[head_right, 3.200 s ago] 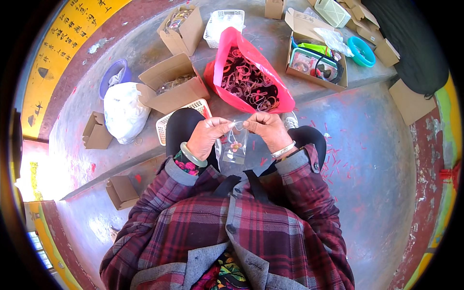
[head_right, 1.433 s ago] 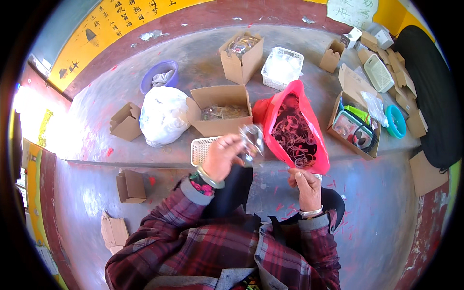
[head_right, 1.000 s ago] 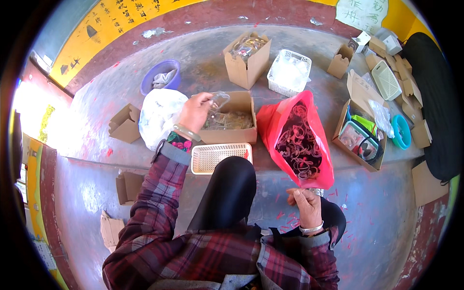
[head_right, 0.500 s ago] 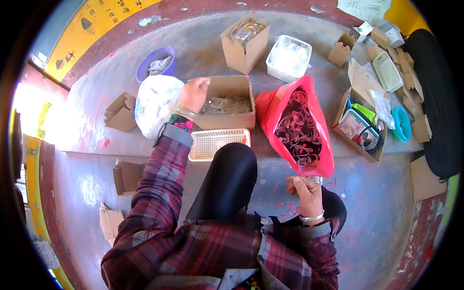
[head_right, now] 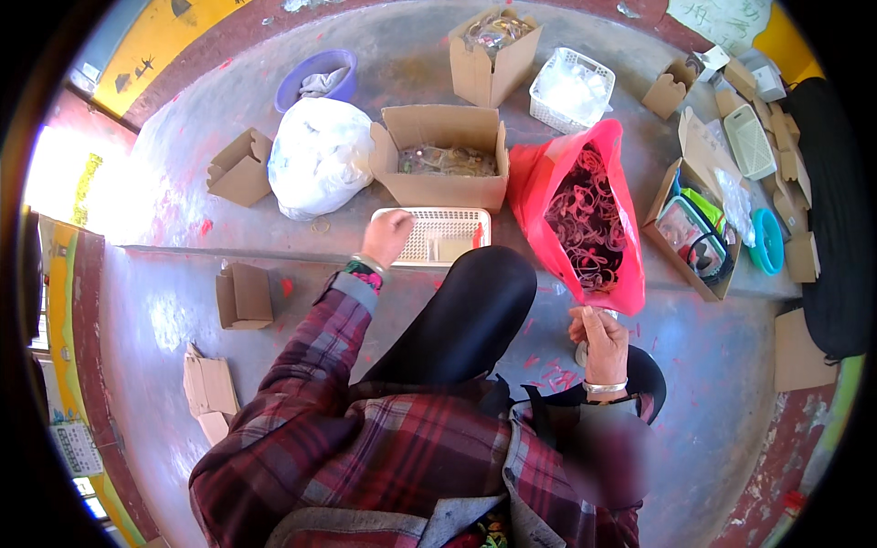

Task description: The person sits on the floor and sorts through a pink bag filled with hair ties. They pick up individual hair ties, inspect them, and place them into a white plastic basket. The person also handles small plastic bags containing accessories, opening them and placing the contents into the basket.

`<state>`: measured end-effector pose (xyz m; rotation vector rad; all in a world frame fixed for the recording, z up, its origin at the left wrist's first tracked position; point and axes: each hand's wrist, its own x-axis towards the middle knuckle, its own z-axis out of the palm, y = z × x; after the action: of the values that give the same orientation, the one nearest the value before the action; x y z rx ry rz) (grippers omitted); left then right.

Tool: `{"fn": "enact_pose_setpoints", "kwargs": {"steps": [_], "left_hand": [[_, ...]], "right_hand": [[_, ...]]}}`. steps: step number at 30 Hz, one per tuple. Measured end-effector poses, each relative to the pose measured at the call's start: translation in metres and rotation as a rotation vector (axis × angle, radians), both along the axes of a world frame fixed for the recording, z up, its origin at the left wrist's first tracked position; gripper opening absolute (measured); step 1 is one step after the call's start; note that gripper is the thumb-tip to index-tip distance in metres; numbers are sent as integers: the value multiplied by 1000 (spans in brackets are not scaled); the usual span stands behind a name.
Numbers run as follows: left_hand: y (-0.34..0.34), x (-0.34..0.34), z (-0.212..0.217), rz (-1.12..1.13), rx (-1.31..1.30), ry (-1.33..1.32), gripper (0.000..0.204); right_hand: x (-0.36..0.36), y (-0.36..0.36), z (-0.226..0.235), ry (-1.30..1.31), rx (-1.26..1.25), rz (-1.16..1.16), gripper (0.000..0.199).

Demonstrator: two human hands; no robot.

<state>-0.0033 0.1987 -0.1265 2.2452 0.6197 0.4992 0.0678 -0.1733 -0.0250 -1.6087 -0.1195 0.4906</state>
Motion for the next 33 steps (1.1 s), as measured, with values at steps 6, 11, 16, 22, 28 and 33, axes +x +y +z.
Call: {"fn": "enact_pose_setpoints", "kwargs": {"steps": [6, 11, 16, 22, 28, 33], "left_hand": [[-1, 15, -93, -181, 97, 403, 42], [-9, 39, -97, -275, 188, 584, 50], [-21, 47, -89, -220, 241, 730, 47], [-21, 49, -101, -188, 190, 724, 44], [1, 48, -142, -407, 53, 617, 34], [17, 59, -127, -455, 62, 658, 35]], "right_hand": [[0, 2, -4, 0, -54, 64, 28], [1, 7, -3, 17, -98, 100, 27], [2, 8, 1, 36, -114, 160, 26], [2, 8, 4, 60, -133, 195, 26], [3, 8, 3, 83, -128, 201, 25], [3, 6, 1, 99, -139, 197, 24]]}}
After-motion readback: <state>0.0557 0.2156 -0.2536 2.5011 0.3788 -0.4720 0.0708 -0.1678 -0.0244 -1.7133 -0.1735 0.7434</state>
